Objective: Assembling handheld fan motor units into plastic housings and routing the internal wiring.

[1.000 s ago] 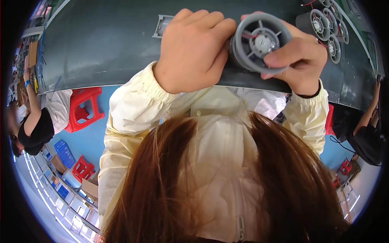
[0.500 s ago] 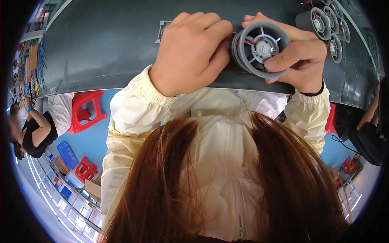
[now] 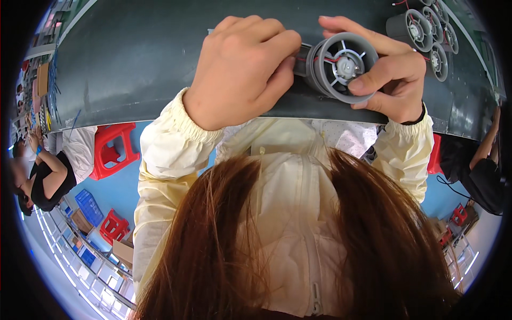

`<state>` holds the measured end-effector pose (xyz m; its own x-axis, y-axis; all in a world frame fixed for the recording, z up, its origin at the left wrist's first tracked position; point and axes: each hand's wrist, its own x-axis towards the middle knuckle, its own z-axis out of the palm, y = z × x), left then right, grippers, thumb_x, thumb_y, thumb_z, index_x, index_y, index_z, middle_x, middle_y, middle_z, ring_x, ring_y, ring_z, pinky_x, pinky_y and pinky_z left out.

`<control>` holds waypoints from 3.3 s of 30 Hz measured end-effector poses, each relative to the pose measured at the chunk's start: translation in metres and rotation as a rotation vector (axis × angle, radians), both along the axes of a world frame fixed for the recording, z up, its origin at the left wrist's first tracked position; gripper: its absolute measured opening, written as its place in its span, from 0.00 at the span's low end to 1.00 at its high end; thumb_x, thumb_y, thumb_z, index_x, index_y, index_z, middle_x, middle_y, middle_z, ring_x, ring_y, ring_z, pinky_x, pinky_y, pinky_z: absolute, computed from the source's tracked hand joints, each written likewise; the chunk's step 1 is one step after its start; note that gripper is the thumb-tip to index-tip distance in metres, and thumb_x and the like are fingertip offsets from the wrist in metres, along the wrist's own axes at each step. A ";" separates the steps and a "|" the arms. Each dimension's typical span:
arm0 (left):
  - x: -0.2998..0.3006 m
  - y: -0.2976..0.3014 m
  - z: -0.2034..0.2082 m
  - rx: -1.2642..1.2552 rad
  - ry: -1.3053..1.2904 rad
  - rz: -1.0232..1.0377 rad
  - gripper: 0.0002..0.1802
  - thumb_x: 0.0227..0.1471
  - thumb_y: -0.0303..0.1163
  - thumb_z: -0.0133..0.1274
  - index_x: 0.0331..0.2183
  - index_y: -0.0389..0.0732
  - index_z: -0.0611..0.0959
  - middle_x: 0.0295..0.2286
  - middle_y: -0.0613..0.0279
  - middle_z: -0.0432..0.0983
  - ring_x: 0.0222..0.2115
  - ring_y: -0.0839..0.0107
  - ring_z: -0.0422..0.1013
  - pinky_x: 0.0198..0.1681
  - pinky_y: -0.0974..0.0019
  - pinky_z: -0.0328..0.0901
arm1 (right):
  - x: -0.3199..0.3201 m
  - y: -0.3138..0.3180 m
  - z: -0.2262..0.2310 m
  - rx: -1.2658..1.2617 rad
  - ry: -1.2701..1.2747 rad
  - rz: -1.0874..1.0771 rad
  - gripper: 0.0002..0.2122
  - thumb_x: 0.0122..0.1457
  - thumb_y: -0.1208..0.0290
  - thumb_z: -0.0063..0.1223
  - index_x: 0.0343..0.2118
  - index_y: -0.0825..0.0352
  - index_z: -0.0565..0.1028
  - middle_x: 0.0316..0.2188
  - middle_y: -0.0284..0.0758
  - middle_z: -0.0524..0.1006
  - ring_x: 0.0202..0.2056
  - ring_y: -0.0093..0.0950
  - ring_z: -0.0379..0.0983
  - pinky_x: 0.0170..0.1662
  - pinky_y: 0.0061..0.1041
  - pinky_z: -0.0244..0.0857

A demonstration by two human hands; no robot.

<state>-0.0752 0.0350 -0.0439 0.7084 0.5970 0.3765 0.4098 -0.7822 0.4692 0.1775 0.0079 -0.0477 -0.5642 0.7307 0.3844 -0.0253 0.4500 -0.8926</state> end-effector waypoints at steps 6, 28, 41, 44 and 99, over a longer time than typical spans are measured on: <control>-0.001 0.003 0.001 0.002 0.003 -0.021 0.05 0.40 0.22 0.50 0.26 0.38 0.76 0.25 0.59 0.71 0.26 0.57 0.67 0.31 0.60 0.60 | -0.004 -0.003 0.000 0.037 0.011 -0.057 0.09 0.39 0.73 0.70 0.24 0.67 0.79 0.54 0.71 0.61 0.52 0.52 0.70 0.55 0.39 0.63; 0.004 -0.009 -0.001 0.003 -0.057 0.025 0.07 0.37 0.25 0.55 0.24 0.39 0.75 0.29 0.60 0.73 0.28 0.58 0.70 0.36 0.59 0.62 | -0.050 -0.035 0.021 0.060 -0.132 -0.585 0.19 0.33 0.76 0.74 0.16 0.67 0.66 0.46 0.59 0.73 0.42 0.40 0.78 0.44 0.29 0.70; 0.009 -0.013 -0.009 0.042 -0.100 0.116 0.07 0.36 0.30 0.57 0.24 0.39 0.78 0.25 0.61 0.71 0.28 0.64 0.70 0.39 0.62 0.61 | -0.045 -0.020 0.031 0.151 -0.301 -0.480 0.18 0.32 0.80 0.71 0.13 0.68 0.64 0.41 0.57 0.76 0.43 0.46 0.77 0.44 0.33 0.72; 0.009 -0.015 -0.008 0.000 -0.098 0.128 0.07 0.37 0.26 0.56 0.24 0.38 0.77 0.27 0.61 0.72 0.30 0.62 0.71 0.39 0.61 0.63 | -0.045 -0.022 0.028 0.086 -0.269 -0.488 0.18 0.33 0.79 0.71 0.13 0.68 0.64 0.41 0.58 0.76 0.44 0.47 0.77 0.49 0.38 0.69; 0.105 0.254 -0.031 0.024 -0.221 0.567 0.13 0.46 0.29 0.57 0.34 0.32 0.79 0.33 0.42 0.75 0.38 0.44 0.71 0.42 0.48 0.66 | -0.075 -0.055 -0.020 0.065 -0.132 -0.876 0.21 0.46 0.75 0.63 0.45 0.71 0.72 0.49 0.49 0.73 0.50 0.45 0.72 0.53 0.33 0.64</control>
